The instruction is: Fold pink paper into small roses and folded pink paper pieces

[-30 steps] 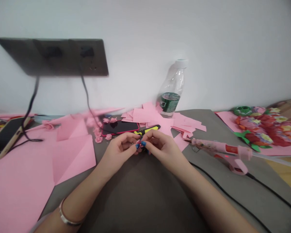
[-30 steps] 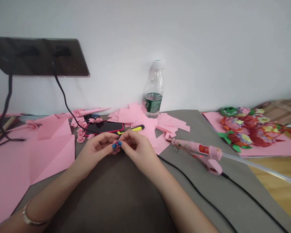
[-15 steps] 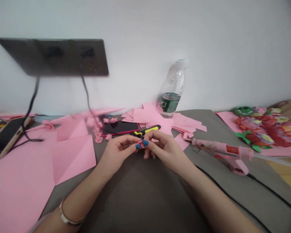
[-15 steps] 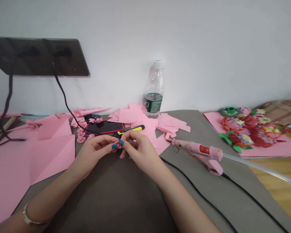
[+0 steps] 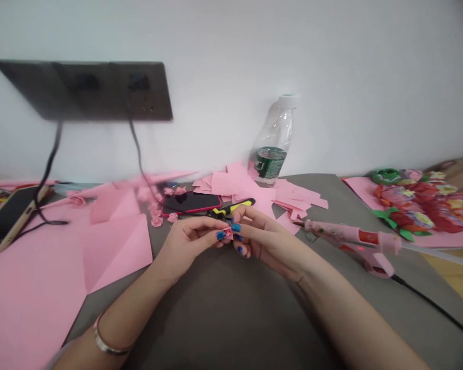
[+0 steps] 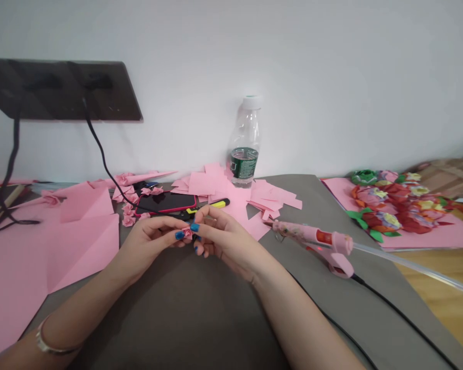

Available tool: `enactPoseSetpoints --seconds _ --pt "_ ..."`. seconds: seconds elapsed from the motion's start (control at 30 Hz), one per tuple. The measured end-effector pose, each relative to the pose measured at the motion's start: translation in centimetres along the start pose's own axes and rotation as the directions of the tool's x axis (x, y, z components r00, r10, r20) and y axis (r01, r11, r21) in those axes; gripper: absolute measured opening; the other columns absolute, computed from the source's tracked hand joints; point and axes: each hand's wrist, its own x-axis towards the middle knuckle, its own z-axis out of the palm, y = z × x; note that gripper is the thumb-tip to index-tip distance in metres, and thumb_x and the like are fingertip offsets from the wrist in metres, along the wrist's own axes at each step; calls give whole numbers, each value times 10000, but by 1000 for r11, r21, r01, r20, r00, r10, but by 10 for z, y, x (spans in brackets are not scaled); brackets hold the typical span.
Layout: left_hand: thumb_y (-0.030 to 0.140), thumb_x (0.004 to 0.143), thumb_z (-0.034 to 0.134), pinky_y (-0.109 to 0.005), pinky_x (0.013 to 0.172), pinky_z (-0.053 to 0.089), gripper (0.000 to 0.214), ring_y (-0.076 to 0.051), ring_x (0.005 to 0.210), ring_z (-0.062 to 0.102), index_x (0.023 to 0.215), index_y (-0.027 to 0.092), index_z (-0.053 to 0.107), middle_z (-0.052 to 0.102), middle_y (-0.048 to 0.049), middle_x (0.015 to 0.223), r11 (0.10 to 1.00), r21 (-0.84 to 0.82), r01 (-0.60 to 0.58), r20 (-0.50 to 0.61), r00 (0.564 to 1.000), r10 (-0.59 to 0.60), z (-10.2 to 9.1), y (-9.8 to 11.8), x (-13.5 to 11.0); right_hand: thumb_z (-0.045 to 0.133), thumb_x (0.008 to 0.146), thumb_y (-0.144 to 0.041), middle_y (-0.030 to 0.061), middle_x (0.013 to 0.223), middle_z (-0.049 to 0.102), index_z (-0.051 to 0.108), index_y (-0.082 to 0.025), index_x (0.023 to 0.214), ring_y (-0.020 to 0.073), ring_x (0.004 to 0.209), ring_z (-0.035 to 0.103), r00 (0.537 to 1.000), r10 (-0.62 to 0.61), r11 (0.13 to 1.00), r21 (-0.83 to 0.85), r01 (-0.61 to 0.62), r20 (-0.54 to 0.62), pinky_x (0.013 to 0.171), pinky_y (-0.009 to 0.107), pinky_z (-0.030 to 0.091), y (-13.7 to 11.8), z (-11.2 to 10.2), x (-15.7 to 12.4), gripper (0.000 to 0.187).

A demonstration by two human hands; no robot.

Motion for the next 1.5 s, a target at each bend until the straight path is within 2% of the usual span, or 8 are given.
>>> enactPoseSetpoints --seconds 0.3,0.43,0.57,0.7,0.9,1.2,1.4,1.5 --pt "333 769 844 -186 715 574 197 -115 743 707 920 208 820 794 -39 839 997 -55 45 -46 998 -47 0 -1 -1 840 761 -370 -48 740 572 541 -219 865 69 581 484 1000 26 993 111 -26 6 565 203 375 3 6 0 351" --pt "381 771 838 -184 695 576 240 -106 724 692 922 200 795 765 -12 790 994 -84 68 -100 992 -76 2 1 0 819 772 -422 -33 763 572 577 -208 879 80 603 488 998 -59 998 -3 59 -30 562 217 373 6 7 2 340" --pt "360 776 835 -177 654 566 206 -100 693 685 848 192 739 743 8 759 994 -82 77 -84 993 -83 1 0 1 749 821 -467 -43 700 543 604 -212 886 92 558 472 962 -247 946 -242 214 -116 516 236 373 6 4 6 300" --pt "350 809 800 -178 658 558 193 -92 676 671 837 171 732 732 2 752 997 7 82 -53 995 -82 1 -1 1 723 828 -395 -19 728 596 605 -199 861 100 574 520 960 -276 882 -409 234 -45 514 242 415 5 4 8 231" --pt "307 737 852 -179 688 556 217 -107 752 688 886 177 763 758 -14 850 995 41 92 -71 994 -88 0 -1 1 694 832 -340 -38 676 576 561 -198 817 98 549 567 952 -294 871 -433 231 -84 488 223 447 8 7 9 196" --pt "311 721 853 -188 686 558 188 -128 770 706 849 191 784 779 -23 842 995 78 63 -85 995 -57 -1 1 3 663 846 -331 -13 699 629 588 -187 813 112 549 639 954 -289 855 -471 218 -83 489 219 464 4 5 6 166" --pt "322 727 851 -190 683 561 187 -129 759 706 843 191 786 782 -26 841 994 82 73 -92 994 -66 -1 0 2 621 860 -233 -31 659 614 595 -202 808 113 561 625 921 -381 749 -610 258 -78 530 227 451 6 7 3 65" --pt "309 721 854 -189 691 563 172 -128 764 708 834 196 789 785 -24 845 995 80 59 -103 993 -51 -1 0 2 600 876 -228 -32 670 605 584 -203 803 106 553 600 922 -383 739 -617 272 -52 533 232 436 5 8 2 78"
